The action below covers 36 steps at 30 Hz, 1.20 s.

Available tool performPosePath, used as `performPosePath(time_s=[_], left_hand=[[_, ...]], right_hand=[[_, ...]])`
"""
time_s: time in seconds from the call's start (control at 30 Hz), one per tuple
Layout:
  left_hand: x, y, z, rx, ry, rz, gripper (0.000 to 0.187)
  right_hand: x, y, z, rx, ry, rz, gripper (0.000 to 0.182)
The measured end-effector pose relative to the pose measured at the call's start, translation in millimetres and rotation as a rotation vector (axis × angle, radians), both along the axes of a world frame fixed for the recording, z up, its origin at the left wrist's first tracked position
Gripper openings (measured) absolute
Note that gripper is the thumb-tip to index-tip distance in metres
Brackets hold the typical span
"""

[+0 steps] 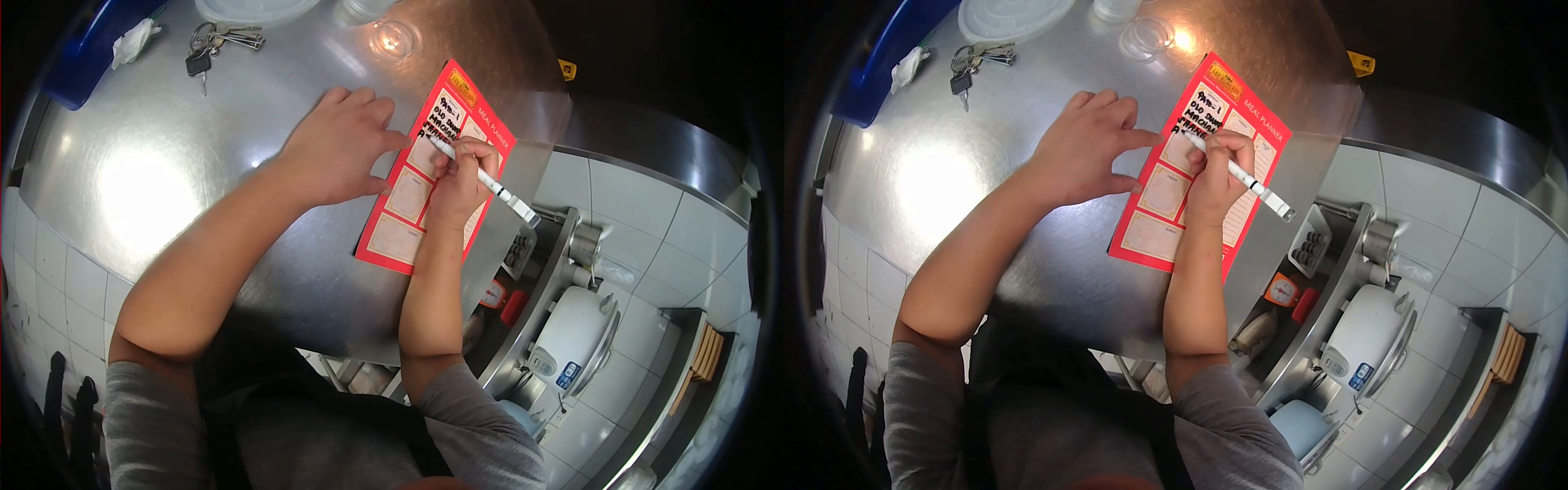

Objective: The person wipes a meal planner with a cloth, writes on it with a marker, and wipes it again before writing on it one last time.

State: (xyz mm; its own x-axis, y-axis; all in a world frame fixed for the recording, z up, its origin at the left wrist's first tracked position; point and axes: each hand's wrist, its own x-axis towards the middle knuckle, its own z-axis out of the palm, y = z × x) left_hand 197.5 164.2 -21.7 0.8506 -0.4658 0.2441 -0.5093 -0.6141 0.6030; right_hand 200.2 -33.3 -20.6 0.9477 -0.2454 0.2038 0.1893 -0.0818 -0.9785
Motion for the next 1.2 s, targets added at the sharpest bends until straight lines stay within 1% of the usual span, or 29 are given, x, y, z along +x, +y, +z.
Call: performPosePath(time_s=[0.23,0.33,0.43,0.53,0.57,0.67,0.8,0.9,1.0,1.1,1.2], left_hand=[[0,0,1,0.011,-0.009,0.005,0.052],[0,-1,0,0.007,-0.003,0.003,0.052],[0,-1,0,0.0,-0.002,0.001,0.052],[1,0,1,0.006,0.007,-0.003,0.052],[1,0,2,0.01,0.012,-0.004,0.052],[1,0,1,-0.016,0.008,-0.002,0.052],[1,0,2,0.0,0.025,-0.003,0.053],[1,-2,1,-0.001,0.014,0.004,0.054],[1,-1,2,0.001,0.02,0.005,0.054],[1,-1,2,-0.006,0.025,0.002,0.053],[1,-1,2,-0.003,0.026,0.002,0.053]], right_hand=[[-1,-2,0,0.042,-0.026,-0.052,0.007],[0,2,3,0.014,-0.008,-0.071,0.007],[-1,-1,1,0.013,-0.01,-0.018,0.007],[-6,-12,3,0.074,-0.055,-0.093,0.007],[-7,-19,4,0.132,-0.071,-0.061,0.007],[-7,-22,-2,0.062,-0.084,-0.029,0.007],[-2,-13,-5,0.032,-0.089,-0.032,0.007],[-4,-16,-5,0.034,-0.079,-0.005,0.008],[-3,-11,-1,0.025,-0.042,-0.046,0.008],[-3,-16,-5,0.031,-0.069,0.017,0.008],[-2,-11,-4,0.028,-0.064,-0.03,0.008]])
